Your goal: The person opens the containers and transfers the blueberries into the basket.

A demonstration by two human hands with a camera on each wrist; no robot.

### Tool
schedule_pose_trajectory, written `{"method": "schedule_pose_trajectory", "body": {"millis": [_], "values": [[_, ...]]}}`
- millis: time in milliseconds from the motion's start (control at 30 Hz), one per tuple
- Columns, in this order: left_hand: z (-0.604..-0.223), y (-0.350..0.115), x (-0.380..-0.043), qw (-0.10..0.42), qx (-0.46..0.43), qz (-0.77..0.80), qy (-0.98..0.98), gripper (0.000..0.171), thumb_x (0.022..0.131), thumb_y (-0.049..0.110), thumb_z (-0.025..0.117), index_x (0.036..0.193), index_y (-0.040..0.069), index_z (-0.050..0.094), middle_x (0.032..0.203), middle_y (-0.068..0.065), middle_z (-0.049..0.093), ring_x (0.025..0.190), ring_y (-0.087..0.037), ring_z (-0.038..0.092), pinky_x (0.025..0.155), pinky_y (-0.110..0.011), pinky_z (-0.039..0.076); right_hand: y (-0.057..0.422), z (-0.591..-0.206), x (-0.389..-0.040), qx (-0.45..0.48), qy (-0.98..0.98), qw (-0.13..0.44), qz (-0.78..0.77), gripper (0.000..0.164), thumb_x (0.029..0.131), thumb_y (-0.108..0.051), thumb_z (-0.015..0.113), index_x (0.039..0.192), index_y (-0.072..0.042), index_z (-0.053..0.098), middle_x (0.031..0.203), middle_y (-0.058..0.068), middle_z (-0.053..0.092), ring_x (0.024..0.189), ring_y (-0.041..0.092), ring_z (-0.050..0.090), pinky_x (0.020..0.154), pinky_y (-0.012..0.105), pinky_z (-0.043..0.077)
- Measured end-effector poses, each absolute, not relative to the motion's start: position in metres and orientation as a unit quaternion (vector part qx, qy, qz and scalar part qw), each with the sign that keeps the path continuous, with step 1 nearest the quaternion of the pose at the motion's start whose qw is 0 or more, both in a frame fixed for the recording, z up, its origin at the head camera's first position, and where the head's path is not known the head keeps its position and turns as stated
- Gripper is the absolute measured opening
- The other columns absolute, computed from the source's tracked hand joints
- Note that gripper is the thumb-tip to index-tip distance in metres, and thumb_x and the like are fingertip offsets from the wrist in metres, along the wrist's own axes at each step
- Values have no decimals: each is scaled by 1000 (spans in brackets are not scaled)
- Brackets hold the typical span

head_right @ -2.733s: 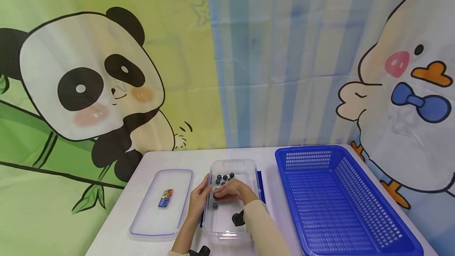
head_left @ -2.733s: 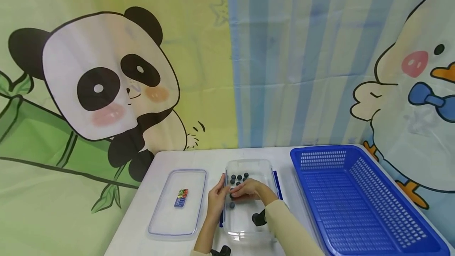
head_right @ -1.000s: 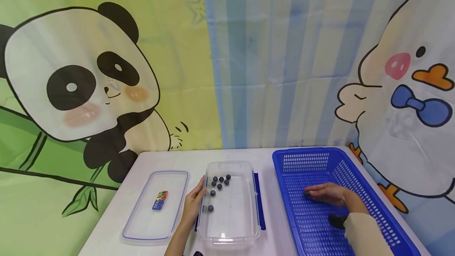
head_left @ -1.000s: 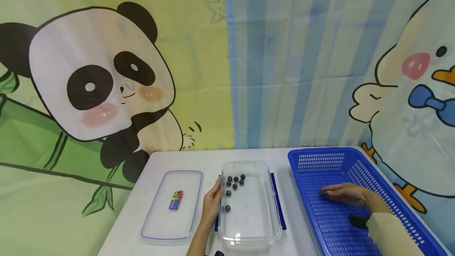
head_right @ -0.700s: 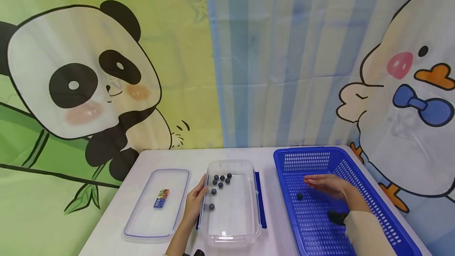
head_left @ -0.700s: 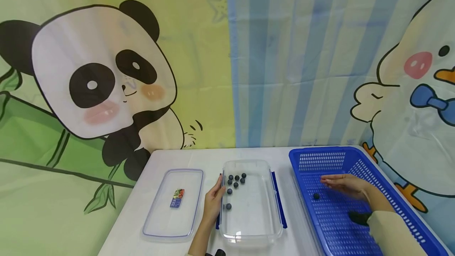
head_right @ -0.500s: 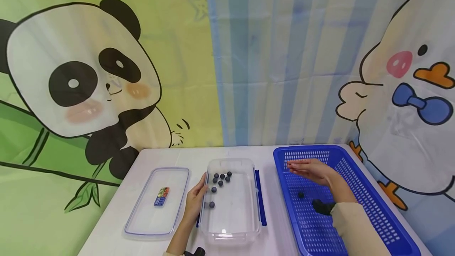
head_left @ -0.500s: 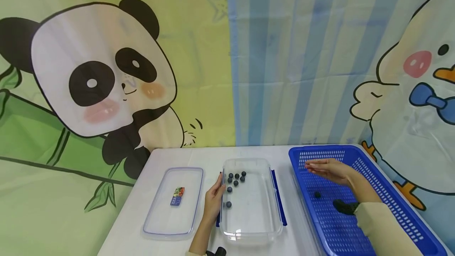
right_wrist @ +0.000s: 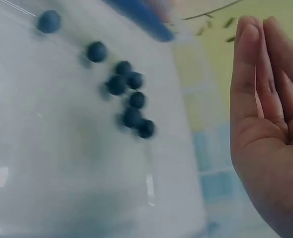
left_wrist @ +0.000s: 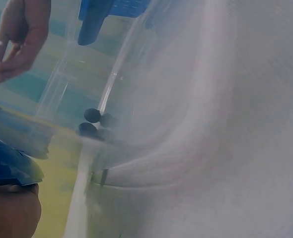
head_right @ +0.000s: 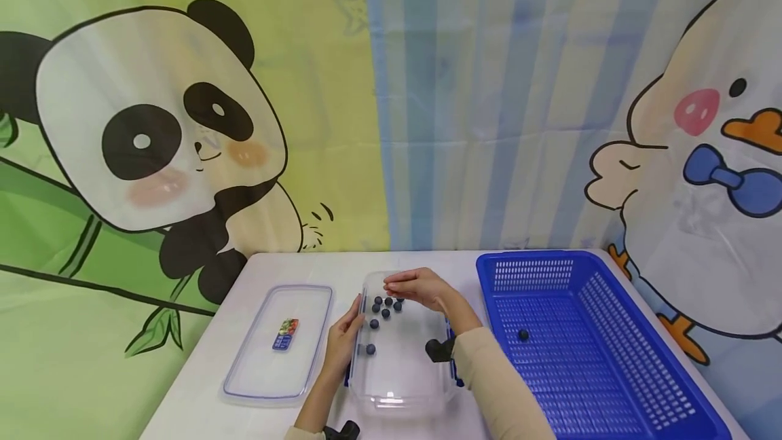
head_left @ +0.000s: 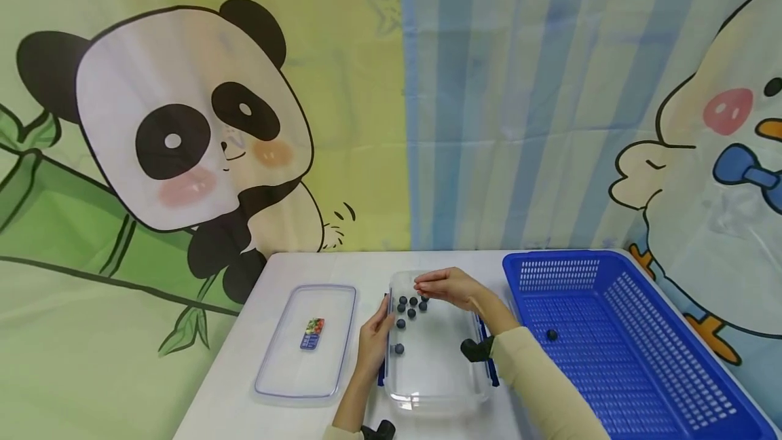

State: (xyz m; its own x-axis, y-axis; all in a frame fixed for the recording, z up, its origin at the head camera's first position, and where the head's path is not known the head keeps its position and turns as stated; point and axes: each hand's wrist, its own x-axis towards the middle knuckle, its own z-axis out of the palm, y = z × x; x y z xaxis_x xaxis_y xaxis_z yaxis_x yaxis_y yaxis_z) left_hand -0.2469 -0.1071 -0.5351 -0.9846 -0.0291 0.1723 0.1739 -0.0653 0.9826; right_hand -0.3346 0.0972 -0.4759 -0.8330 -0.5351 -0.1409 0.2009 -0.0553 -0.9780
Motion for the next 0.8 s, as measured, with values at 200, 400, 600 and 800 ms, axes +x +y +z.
{"method": "schedule_pose_trajectory", "body": {"millis": [200,400,600,800], "values": [[-539,-108,-246,63,-63,-735,-672,48,94,12,52,137,-4,36,143,-12,33,133,-22,28,105,-21,26,66,-515,-327,-48,646,265,-714,31,86,4,59,116,15,55,109,23,62,95,25,64,84,31,53],[-540,-108,-248,68,-63,-739,-667,44,94,5,50,135,-6,37,142,-13,34,133,-24,27,103,-17,27,49,-536,-318,18,677,248,-693,27,80,10,64,106,15,61,91,17,69,76,19,67,75,29,56],[-551,-107,-255,74,-59,-744,-661,44,93,4,51,134,-6,39,141,-13,36,132,-25,27,106,-25,24,46,-542,-316,44,684,230,-691,26,78,11,65,104,14,63,90,19,68,72,16,66,73,29,57],[-563,-109,-260,86,-62,-732,-672,44,94,9,53,136,-1,41,143,-12,35,132,-24,29,105,-20,26,44,-546,-318,49,682,233,-692,26,78,8,66,104,13,63,89,18,68,76,21,68,74,31,56]]}}
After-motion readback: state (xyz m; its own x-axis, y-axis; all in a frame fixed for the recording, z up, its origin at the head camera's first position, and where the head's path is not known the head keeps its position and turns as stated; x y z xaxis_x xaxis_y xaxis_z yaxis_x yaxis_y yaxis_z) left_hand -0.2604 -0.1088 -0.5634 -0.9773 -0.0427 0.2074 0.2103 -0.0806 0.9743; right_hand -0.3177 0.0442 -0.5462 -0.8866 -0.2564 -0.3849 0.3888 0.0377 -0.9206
